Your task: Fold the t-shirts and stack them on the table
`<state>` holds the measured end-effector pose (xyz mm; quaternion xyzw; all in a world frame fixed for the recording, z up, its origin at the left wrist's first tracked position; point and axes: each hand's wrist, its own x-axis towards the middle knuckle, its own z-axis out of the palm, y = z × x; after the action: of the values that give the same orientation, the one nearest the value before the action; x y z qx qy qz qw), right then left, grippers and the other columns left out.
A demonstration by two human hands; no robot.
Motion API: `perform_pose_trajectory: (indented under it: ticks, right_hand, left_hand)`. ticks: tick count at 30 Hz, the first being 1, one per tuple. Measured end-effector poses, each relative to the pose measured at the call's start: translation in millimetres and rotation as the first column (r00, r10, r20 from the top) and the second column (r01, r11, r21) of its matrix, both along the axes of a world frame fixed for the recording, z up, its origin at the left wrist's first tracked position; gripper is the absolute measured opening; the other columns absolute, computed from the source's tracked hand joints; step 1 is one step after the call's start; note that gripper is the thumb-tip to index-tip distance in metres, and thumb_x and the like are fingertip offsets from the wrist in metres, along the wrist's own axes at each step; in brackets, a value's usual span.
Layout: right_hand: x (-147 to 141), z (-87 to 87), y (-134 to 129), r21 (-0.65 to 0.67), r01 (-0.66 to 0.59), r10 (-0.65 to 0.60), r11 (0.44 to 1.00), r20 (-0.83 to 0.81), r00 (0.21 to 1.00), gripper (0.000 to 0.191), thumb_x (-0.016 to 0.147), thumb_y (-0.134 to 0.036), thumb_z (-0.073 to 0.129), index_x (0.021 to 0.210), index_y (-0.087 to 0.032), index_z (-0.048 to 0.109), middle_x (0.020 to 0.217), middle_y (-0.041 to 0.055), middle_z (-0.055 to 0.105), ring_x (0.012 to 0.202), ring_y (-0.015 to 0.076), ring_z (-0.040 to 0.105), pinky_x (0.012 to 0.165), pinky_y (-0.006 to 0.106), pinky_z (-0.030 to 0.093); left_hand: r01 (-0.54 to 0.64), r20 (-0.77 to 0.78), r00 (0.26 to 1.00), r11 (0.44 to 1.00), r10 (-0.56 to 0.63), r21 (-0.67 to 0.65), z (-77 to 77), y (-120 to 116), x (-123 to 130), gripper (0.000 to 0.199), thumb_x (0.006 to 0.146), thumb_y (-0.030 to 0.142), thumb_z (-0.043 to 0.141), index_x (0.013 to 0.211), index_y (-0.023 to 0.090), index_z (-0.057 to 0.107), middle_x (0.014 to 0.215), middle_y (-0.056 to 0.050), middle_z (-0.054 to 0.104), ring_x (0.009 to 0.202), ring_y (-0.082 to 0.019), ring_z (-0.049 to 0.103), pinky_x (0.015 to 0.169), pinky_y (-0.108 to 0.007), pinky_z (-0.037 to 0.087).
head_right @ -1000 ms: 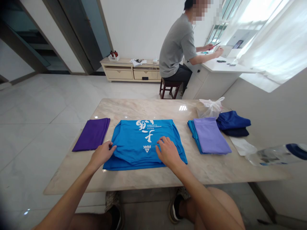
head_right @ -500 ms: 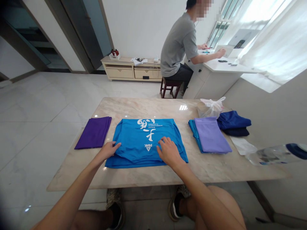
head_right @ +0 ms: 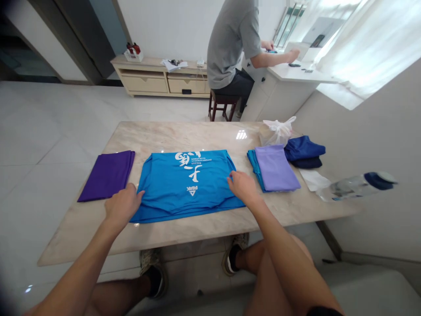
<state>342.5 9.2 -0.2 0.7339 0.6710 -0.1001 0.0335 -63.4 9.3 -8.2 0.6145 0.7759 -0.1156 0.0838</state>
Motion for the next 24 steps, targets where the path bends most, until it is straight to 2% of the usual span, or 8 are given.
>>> perform_pose_trajectory:
  ticks: [3,5,9,11,16,21,22,24]
  right_hand:
    - [25,-1.8,7,-0.073,0.128,-0.123,0.989,0.066,0.99,0.037,0.113,-0.032,0.05,0.128,-0.015,0.079,0.127,0.0207,0.08,0.121,0.0337,0.076,0.096,0.037,0.055]
    - [38,-6.6,11,-0.1,0.187,-0.179,0.977,0.087,0.98,0.038,0.112,-0.033,0.051,0.128,-0.013,0.079,0.13,0.0237,0.079,0.124,0.0351,0.076,0.099,0.038,0.055]
    - [48,-17.1,16,-0.156,0.255,-0.25,0.954,0.047,0.967,0.043,0.112,-0.041,0.055,0.129,-0.01,0.078,0.135,0.0266,0.076,0.129,0.0349,0.074,0.104,0.038,0.055]
    - [49,-18.4,17,-0.163,0.274,-0.277,0.948,0.006,0.961,0.045,0.112,-0.044,0.055,0.134,-0.01,0.075,0.137,0.026,0.076,0.13,0.035,0.074,0.105,0.038,0.055]
    - [61,-10.5,16,-0.044,0.287,-0.289,0.957,-0.055,0.956,0.044,0.113,-0.04,0.053,0.141,-0.009,0.068,0.138,0.0255,0.075,0.13,0.0346,0.073,0.107,0.038,0.054]
    - [81,-10.1,1,0.022,0.207,-0.2,0.978,-0.169,0.965,0.036,0.112,-0.032,0.054,0.136,-0.01,0.07,0.138,0.0219,0.076,0.132,0.0318,0.071,0.107,0.033,0.052]
    - [83,-11.5,-2,0.027,0.193,-0.183,0.981,-0.21,0.961,0.036,0.111,-0.032,0.055,0.137,-0.011,0.07,0.138,0.0209,0.077,0.132,0.0313,0.071,0.107,0.033,0.053]
    - [85,-14.7,-4,0.031,0.195,-0.179,0.98,-0.28,0.943,0.04,0.111,-0.033,0.056,0.141,-0.01,0.068,0.138,0.0203,0.077,0.13,0.031,0.073,0.106,0.032,0.053]
  left_hand:
    - [0.131,0.05,0.99,0.991,-0.132,0.013,8.7,-6,27,0.038,0.113,0.044,0.042,0.129,0.017,0.064,0.124,-0.021,0.079,0.112,-0.042,0.077,0.087,-0.046,0.057]
    - [0.255,0.145,0.956,0.967,-0.256,0.031,7.5,-10,52,0.031,0.113,0.042,0.045,0.124,0.022,0.066,0.126,-0.015,0.078,0.113,-0.036,0.076,0.085,-0.04,0.055]
    - [0.495,0.32,0.805,0.863,-0.499,0.099,-8.0,-23,110,0.022,0.113,0.034,0.049,0.12,0.025,0.068,0.129,-0.01,0.076,0.122,-0.029,0.07,0.087,-0.034,0.052]
    - [0.553,0.362,0.747,0.823,-0.558,0.129,-16.2,-30,140,0.021,0.113,0.031,0.049,0.119,0.025,0.068,0.127,-0.01,0.076,0.122,-0.028,0.069,0.089,-0.033,0.052]
    - [0.52,0.419,0.738,0.841,-0.529,0.148,-20.4,-40,235,0.028,0.115,0.04,0.048,0.12,0.022,0.068,0.123,-0.012,0.076,0.12,-0.028,0.07,0.092,-0.035,0.053]
    - [0.396,0.357,0.852,0.917,-0.384,0.041,-18.8,-32,333,0.068,0.108,0.07,0.051,0.138,0.01,0.062,0.133,-0.028,0.071,0.121,-0.038,0.074,0.095,-0.041,0.057]
    - [0.373,0.343,0.868,0.928,-0.359,0.026,-20.1,-31,344,0.071,0.107,0.069,0.054,0.141,0.007,0.06,0.134,-0.031,0.07,0.119,-0.039,0.075,0.095,-0.041,0.058]
    - [0.363,0.317,0.881,0.931,-0.352,0.025,-23.4,-33,357,0.06,0.11,0.054,0.057,0.141,0.003,0.061,0.135,-0.034,0.069,0.12,-0.038,0.077,0.095,-0.04,0.06]
